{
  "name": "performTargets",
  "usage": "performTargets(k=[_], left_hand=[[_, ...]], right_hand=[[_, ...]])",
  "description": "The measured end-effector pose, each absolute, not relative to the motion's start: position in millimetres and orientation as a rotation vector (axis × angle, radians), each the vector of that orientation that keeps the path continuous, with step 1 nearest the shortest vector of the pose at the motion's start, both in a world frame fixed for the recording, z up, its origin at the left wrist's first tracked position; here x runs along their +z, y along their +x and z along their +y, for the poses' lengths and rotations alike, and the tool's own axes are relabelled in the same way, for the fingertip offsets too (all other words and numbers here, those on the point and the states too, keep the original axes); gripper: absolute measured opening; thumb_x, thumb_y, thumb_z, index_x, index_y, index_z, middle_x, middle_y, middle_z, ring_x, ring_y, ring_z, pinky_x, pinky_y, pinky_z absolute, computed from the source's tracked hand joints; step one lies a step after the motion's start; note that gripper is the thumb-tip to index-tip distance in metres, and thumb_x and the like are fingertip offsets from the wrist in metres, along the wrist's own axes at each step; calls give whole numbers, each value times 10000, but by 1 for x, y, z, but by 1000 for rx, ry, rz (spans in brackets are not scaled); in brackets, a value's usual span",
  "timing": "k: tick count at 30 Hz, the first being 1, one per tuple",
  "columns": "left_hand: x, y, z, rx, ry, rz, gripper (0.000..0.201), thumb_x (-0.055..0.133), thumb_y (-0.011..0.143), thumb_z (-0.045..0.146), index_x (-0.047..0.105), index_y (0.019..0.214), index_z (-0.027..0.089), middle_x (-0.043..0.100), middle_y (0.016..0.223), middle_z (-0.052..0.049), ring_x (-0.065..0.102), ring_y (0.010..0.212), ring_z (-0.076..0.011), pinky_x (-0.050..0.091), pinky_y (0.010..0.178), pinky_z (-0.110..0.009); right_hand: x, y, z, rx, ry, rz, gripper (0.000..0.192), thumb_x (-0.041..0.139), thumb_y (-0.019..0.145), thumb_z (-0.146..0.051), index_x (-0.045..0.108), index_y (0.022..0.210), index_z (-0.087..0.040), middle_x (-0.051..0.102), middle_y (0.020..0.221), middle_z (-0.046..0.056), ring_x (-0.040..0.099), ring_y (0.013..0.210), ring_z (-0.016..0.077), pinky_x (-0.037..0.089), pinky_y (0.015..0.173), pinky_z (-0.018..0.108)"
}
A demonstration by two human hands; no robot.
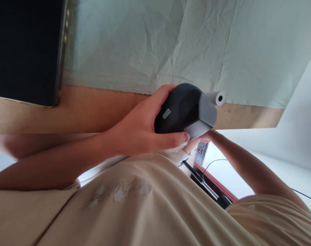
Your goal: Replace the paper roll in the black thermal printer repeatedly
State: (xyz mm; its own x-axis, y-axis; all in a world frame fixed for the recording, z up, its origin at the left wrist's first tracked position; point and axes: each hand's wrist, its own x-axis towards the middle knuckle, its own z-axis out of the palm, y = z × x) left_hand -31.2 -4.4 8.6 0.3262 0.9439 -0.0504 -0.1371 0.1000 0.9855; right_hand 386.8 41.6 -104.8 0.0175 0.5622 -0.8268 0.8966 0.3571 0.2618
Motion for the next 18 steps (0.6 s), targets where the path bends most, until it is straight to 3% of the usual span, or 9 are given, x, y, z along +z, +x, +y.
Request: performTargets(k=[10, 18], left_hand=[[2, -30, -6, 1018, 1263, 896, 646, 706, 785, 312, 417, 1339, 145, 630, 1183, -14, 610, 1031, -133, 538, 858, -244], [-3, -29, -6, 1055, 1261, 887, 663, 725, 764, 330, 424, 1332, 170, 638, 1179, -7, 628, 1034, -157, 568, 844, -278]], right_hand=[[-116, 388, 39, -466, 1378, 1720, 437, 509, 950, -454, 572, 1196, -98, 571, 1170, 92, 563, 1090, 139, 523, 978, 317], [-115, 393, 38, -449, 1430, 1780, 435, 515, 947, -453, 572, 1185, -93, 579, 1134, 86, 573, 1059, 128, 534, 945, 303]])
